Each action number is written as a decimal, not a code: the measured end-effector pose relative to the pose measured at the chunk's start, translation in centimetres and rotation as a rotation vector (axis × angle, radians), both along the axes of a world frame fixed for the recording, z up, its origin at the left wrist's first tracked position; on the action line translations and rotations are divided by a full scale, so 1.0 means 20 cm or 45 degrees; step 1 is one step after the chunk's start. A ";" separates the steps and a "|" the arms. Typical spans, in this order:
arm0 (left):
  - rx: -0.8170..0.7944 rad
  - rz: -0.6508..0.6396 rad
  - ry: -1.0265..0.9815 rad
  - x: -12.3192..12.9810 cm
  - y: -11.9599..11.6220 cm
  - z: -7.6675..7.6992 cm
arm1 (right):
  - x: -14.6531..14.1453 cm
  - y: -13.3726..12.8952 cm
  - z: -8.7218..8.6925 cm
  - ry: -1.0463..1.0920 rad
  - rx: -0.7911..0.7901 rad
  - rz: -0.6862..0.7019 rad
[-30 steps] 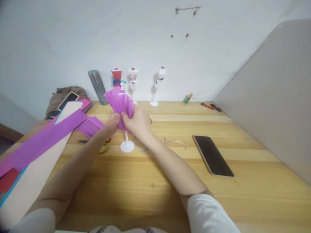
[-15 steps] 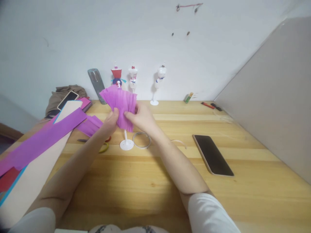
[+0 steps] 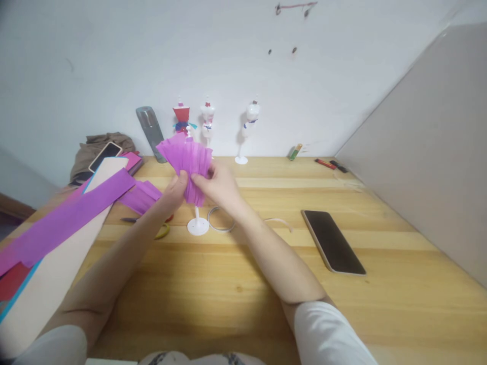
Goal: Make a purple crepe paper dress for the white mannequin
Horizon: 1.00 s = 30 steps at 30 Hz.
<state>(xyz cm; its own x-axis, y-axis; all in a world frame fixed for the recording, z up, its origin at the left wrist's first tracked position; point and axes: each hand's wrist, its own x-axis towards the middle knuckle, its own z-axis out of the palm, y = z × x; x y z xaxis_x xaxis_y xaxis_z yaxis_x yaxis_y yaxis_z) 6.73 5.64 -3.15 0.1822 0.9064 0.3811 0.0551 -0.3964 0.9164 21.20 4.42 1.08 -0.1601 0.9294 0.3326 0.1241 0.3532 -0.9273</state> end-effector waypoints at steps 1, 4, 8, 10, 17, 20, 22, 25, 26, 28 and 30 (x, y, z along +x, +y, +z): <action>0.005 0.000 0.012 0.00 0.00 0.00 | 0.00 0.00 0.00 -0.006 0.005 -0.003; 0.038 -0.002 0.022 0.00 0.00 -0.01 | 0.00 -0.01 0.00 -0.015 0.014 -0.002; 0.040 0.009 0.017 0.00 0.00 -0.02 | 0.00 -0.03 0.02 -0.019 -0.004 0.034; 0.050 0.007 0.005 -0.01 0.00 -0.02 | 0.00 -0.03 0.02 -0.042 -0.017 0.039; 0.095 -0.011 0.096 -0.03 0.02 -0.04 | 0.01 -0.03 0.01 -0.104 -0.006 0.038; 0.184 -0.062 0.160 -0.04 0.02 -0.04 | 0.01 -0.03 0.01 -0.118 0.021 0.012; 0.223 -0.047 0.177 -0.03 0.01 -0.03 | 0.00 -0.02 0.01 -0.101 0.043 0.006; 0.207 -0.028 0.166 -0.03 0.00 -0.02 | -0.01 -0.02 0.01 -0.075 0.060 0.011; 0.198 -0.025 0.153 -0.03 0.00 -0.02 | -0.01 -0.02 0.01 -0.076 0.060 0.011; 0.179 -0.017 0.123 -0.04 0.00 -0.03 | -0.01 -0.01 0.00 -0.085 0.054 0.005; 0.118 -0.022 0.078 -0.04 0.01 -0.04 | -0.02 -0.01 -0.01 -0.099 0.046 -0.018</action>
<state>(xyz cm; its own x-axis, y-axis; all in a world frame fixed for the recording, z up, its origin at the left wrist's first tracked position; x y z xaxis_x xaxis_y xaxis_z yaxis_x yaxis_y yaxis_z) 5.93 5.86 -3.86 0.2229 0.8645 0.4505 0.1028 -0.4804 0.8710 20.88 4.26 0.90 -0.1738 0.9193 0.3531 0.2002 0.3841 -0.9013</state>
